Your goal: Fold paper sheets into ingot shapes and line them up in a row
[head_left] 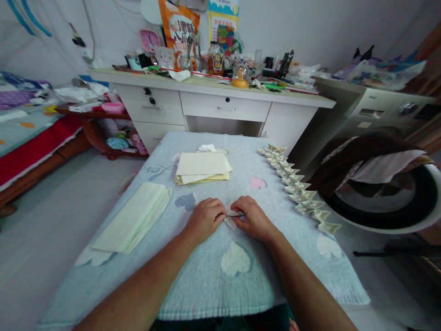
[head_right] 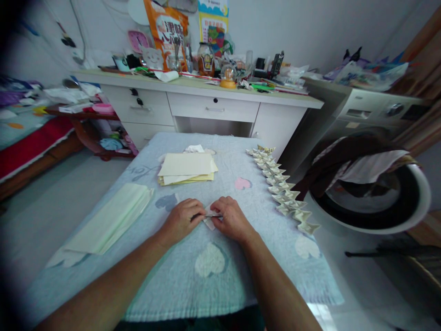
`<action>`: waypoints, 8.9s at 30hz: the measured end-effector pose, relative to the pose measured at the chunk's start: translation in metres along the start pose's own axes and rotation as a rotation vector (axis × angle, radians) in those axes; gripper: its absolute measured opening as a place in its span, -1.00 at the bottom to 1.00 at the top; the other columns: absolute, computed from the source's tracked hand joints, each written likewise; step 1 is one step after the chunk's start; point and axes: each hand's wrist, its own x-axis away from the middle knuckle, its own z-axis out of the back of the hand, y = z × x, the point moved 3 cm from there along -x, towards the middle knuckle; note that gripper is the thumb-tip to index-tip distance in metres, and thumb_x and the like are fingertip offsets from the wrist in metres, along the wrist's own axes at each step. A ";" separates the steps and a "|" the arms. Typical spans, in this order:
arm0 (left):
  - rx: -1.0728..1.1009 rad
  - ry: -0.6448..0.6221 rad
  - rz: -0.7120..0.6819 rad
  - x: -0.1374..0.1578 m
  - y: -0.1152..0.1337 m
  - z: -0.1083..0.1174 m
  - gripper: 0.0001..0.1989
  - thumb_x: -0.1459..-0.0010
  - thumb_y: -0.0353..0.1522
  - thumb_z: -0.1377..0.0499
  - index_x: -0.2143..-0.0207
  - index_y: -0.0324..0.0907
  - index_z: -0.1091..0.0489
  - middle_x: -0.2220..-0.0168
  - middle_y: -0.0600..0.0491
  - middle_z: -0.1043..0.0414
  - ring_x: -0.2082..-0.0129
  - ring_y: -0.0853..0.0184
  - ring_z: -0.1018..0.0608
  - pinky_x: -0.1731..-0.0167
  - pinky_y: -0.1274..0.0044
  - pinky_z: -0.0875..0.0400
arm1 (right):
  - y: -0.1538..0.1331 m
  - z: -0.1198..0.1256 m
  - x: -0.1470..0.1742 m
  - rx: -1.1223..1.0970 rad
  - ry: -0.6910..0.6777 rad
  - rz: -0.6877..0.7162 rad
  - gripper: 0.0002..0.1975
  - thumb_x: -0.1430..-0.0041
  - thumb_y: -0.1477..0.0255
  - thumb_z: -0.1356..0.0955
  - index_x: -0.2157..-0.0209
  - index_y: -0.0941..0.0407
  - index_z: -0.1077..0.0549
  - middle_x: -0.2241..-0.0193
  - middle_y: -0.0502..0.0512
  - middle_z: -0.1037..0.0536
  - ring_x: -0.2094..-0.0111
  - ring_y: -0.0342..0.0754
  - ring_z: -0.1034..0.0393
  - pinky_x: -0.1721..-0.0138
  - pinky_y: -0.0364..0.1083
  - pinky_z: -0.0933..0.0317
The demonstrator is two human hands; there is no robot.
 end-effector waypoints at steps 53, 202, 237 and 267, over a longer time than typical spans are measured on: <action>-0.213 -0.007 0.289 -0.002 -0.003 -0.003 -0.84 -0.19 -0.32 -0.11 0.42 -0.15 -0.41 0.26 0.00 -0.30 0.19 0.22 -0.33 0.16 0.38 -0.25 | 0.022 -0.001 -0.001 0.206 -0.048 -0.444 -0.76 -0.22 0.28 -0.31 0.44 0.12 -0.47 0.29 0.11 -0.39 0.20 0.00 -0.18 0.21 -0.05 0.05; -0.120 -0.026 0.274 -0.009 -0.006 -0.011 -0.89 -0.11 -0.28 -0.22 0.41 -0.13 -0.42 0.27 0.05 -0.37 0.18 0.23 -0.34 0.18 0.40 -0.19 | 0.033 0.020 0.008 0.062 -0.123 -0.332 -0.90 -0.10 0.47 -0.32 0.42 0.09 -0.49 0.01 0.07 -0.37 -0.05 0.04 -0.18 -0.07 0.08 -0.01; -0.001 -0.100 0.196 -0.013 -0.001 -0.008 -0.90 -0.08 -0.31 -0.23 0.46 -0.14 -0.45 0.42 0.09 -0.43 0.29 0.30 -0.39 0.25 0.46 -0.19 | 0.031 0.020 0.008 0.047 -0.150 -0.301 -0.95 -0.06 0.44 -0.41 0.42 0.02 -0.57 -0.02 0.05 -0.37 -0.08 0.08 -0.16 -0.09 0.12 0.00; -0.244 0.019 0.350 -0.011 0.001 -0.008 -0.74 -0.09 -0.15 -0.20 0.51 -0.13 -0.40 0.33 0.02 -0.36 0.21 0.19 -0.32 0.21 0.38 -0.05 | 0.031 -0.001 0.005 0.144 -0.034 -0.354 -0.77 -0.07 0.34 -0.37 0.22 0.08 -0.35 -0.01 0.14 -0.29 -0.04 0.09 -0.11 -0.08 0.11 0.05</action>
